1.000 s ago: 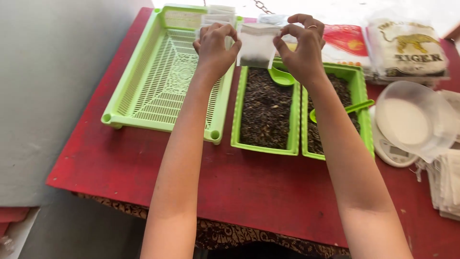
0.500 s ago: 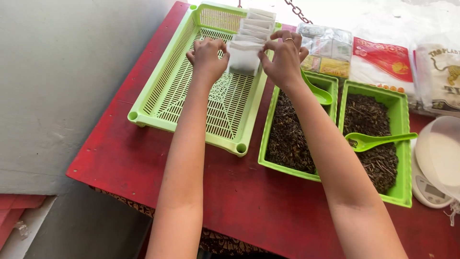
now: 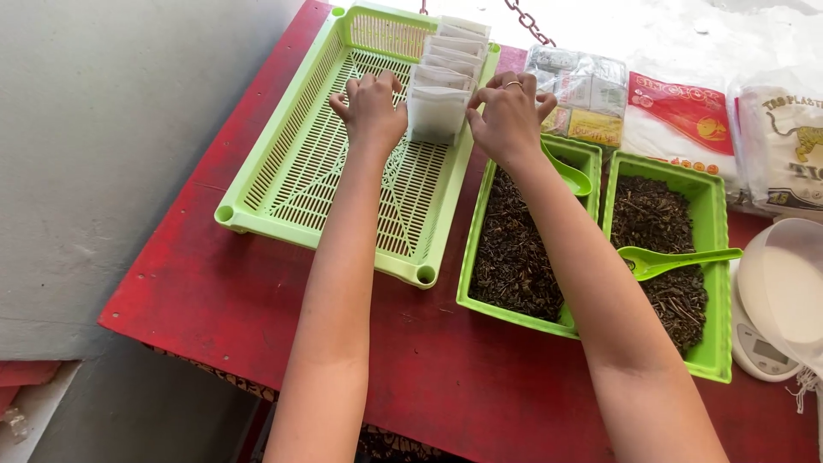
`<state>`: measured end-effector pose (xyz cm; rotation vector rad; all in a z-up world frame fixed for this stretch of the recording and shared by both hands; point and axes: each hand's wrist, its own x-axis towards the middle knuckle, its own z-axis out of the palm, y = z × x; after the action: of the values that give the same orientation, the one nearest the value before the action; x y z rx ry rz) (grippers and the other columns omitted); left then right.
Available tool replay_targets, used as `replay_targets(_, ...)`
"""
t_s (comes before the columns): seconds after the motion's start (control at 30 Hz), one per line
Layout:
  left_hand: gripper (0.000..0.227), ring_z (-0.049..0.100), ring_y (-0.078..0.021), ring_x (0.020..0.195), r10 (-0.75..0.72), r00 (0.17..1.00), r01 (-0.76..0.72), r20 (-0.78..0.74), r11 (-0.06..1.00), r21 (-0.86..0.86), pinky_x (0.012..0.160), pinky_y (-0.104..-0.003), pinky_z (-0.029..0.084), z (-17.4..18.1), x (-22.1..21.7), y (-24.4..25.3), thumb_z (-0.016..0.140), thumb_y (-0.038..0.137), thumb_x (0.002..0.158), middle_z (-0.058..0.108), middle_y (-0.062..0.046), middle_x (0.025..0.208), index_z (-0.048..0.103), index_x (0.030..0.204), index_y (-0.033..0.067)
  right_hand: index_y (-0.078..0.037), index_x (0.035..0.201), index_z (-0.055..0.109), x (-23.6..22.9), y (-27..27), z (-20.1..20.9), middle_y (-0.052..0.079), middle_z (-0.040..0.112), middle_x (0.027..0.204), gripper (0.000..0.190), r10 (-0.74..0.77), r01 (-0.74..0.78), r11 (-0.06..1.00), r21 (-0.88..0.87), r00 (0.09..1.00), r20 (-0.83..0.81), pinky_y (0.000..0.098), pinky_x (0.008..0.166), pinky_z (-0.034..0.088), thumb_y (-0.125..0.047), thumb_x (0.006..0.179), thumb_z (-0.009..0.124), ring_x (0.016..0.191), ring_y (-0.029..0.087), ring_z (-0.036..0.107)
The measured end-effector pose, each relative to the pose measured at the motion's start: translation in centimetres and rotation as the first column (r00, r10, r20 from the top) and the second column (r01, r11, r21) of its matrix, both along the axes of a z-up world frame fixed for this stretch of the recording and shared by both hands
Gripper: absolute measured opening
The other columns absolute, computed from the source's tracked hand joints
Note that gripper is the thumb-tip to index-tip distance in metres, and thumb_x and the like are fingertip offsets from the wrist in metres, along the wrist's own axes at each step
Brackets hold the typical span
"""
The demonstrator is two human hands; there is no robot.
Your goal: Filling small tea bags with loose tea leaves using a spoon and organizing them in a tray
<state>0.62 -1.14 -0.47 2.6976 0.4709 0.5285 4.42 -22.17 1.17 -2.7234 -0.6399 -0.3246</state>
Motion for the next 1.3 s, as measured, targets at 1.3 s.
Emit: replay_targets(1.3, 0.014, 0.052, -0.0317, 0.115, -0.734, 0.661, 0.750, 0.155, 0.640, -0.170, 0.094, -0.055, 0.029, 6.2, -2.9, -45.7, 0.061, 0.029, 0.087, 0.067, -0.005, 0.104, 0.071, 0.091, 0.0199, -0.028, 0.092, 0.078, -10.8, -41.3, 3.4, -0.005, 0.064, 0.113, 0.010, -0.596, 0.542, 0.794, 0.276, 0.783, 0.179, 0.0481, 0.077, 0.024, -0.033, 0.089, 0.070, 0.112, 0.028, 0.049)
